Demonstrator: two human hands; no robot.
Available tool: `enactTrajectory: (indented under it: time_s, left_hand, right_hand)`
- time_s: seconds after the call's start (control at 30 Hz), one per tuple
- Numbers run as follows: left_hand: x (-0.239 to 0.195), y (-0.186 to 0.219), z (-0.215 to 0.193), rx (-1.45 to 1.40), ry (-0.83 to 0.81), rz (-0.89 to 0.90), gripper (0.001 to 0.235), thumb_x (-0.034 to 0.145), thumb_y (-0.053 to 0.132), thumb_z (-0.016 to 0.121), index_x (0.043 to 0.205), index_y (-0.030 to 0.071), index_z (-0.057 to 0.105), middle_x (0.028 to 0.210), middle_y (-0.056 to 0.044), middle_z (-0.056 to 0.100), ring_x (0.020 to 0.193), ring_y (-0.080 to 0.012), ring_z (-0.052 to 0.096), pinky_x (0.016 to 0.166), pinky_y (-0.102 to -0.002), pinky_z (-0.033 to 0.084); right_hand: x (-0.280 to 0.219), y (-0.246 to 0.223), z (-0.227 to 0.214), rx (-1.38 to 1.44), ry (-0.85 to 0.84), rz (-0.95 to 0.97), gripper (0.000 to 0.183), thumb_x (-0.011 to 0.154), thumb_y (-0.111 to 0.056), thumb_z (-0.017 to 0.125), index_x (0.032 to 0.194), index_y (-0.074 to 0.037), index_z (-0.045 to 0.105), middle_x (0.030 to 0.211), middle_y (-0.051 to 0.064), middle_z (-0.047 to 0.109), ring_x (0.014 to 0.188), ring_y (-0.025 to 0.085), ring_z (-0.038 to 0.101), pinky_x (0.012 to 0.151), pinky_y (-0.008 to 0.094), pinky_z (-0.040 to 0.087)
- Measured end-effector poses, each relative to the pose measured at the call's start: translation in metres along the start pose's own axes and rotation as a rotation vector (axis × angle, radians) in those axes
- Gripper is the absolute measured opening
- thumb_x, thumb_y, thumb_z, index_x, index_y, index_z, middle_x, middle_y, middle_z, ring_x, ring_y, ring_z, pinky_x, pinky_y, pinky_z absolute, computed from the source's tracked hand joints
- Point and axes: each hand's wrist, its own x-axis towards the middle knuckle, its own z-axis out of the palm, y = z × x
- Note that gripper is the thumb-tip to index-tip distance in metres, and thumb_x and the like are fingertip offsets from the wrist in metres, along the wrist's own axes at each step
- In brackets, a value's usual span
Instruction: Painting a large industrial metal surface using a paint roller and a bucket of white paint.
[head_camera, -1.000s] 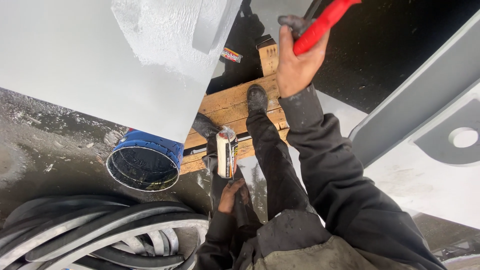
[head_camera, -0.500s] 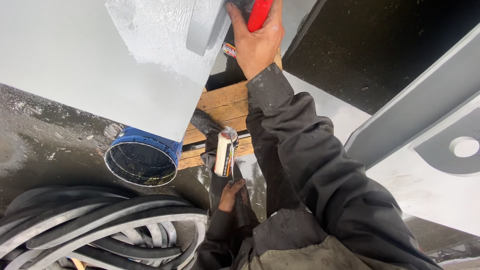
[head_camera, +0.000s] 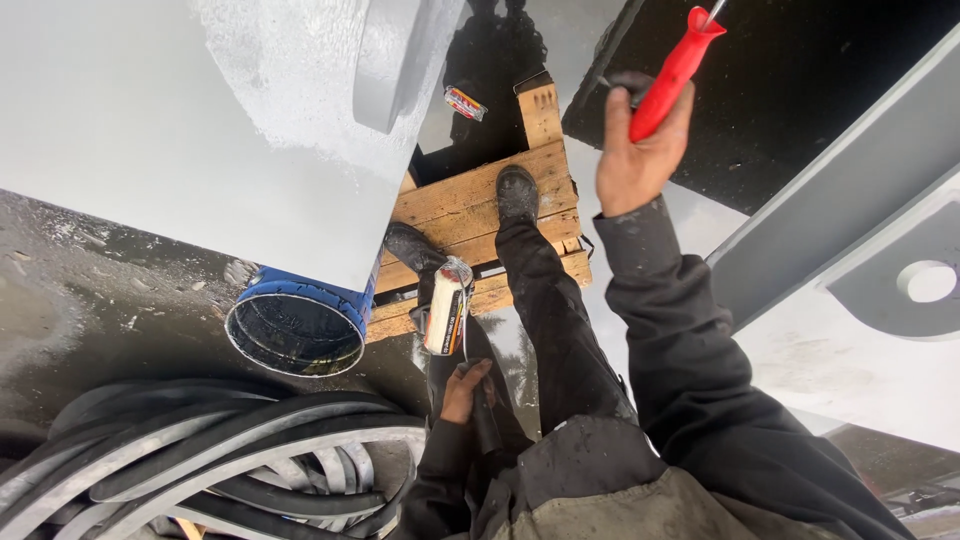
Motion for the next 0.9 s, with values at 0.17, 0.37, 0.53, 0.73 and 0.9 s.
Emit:
enactTrajectory:
  time_s: [0.17, 0.37, 0.53, 0.73, 0.9]
  left_hand:
    - [0.006, -0.007, -0.009, 0.258, 0.105, 0.019, 0.026, 0.090, 0.021, 0.075, 0.105, 0.000, 0.068, 0.063, -0.008, 0.064, 0.050, -0.0172, 0.058, 0.049, -0.030, 0.047]
    - [0.015, -0.016, -0.023, 0.384, 0.053, 0.096, 0.026, 0.093, 0.021, 0.074, 0.092, -0.005, 0.070, 0.064, -0.009, 0.067, 0.052, -0.0161, 0.060, 0.051, -0.029, 0.046]
    - [0.010, -0.023, -0.019, 0.393, 0.151, 0.073, 0.022, 0.090, 0.019, 0.075, 0.094, -0.002, 0.070, 0.064, -0.008, 0.067, 0.053, -0.0162, 0.060, 0.053, -0.029, 0.047]
    - [0.005, -0.031, -0.021, 0.398, 0.142, 0.119, 0.024, 0.089, 0.019, 0.077, 0.094, -0.003, 0.070, 0.067, -0.009, 0.069, 0.057, -0.0162, 0.063, 0.056, -0.028, 0.048]
    - [-0.007, -0.037, -0.024, 0.384, 0.181, 0.083, 0.024, 0.088, 0.021, 0.075, 0.095, -0.001, 0.070, 0.065, -0.009, 0.068, 0.055, -0.0157, 0.061, 0.054, -0.029, 0.047]
  right_hand:
    - [0.003, -0.047, -0.043, -0.301, 0.000, -0.027, 0.035, 0.110, -0.012, 0.071, 0.128, 0.006, 0.048, 0.108, 0.021, 0.058, 0.093, 0.021, 0.058, 0.084, 0.035, 0.054]
    - [-0.008, -0.084, -0.054, 0.302, -0.156, 0.269, 0.044, 0.117, -0.042, 0.047, 0.129, 0.001, 0.049, 0.090, 0.008, 0.060, 0.070, 0.014, 0.059, 0.063, 0.029, 0.052]
    - [0.011, -0.097, 0.013, 0.658, -0.274, 0.473, 0.057, 0.115, -0.052, 0.041, 0.128, 0.002, 0.055, 0.079, 0.005, 0.051, 0.055, 0.012, 0.048, 0.048, 0.030, 0.043]
    - [0.035, -0.094, 0.090, 0.686, -0.438, 0.485, 0.054, 0.113, -0.053, 0.039, 0.122, -0.002, 0.054, 0.071, 0.003, 0.048, 0.047, 0.011, 0.046, 0.038, 0.031, 0.040]
    - [0.038, -0.089, 0.098, 0.463, -0.437, 0.450, 0.049, 0.112, -0.050, 0.038, 0.121, -0.004, 0.053, 0.071, 0.004, 0.055, 0.046, 0.012, 0.053, 0.037, 0.030, 0.042]
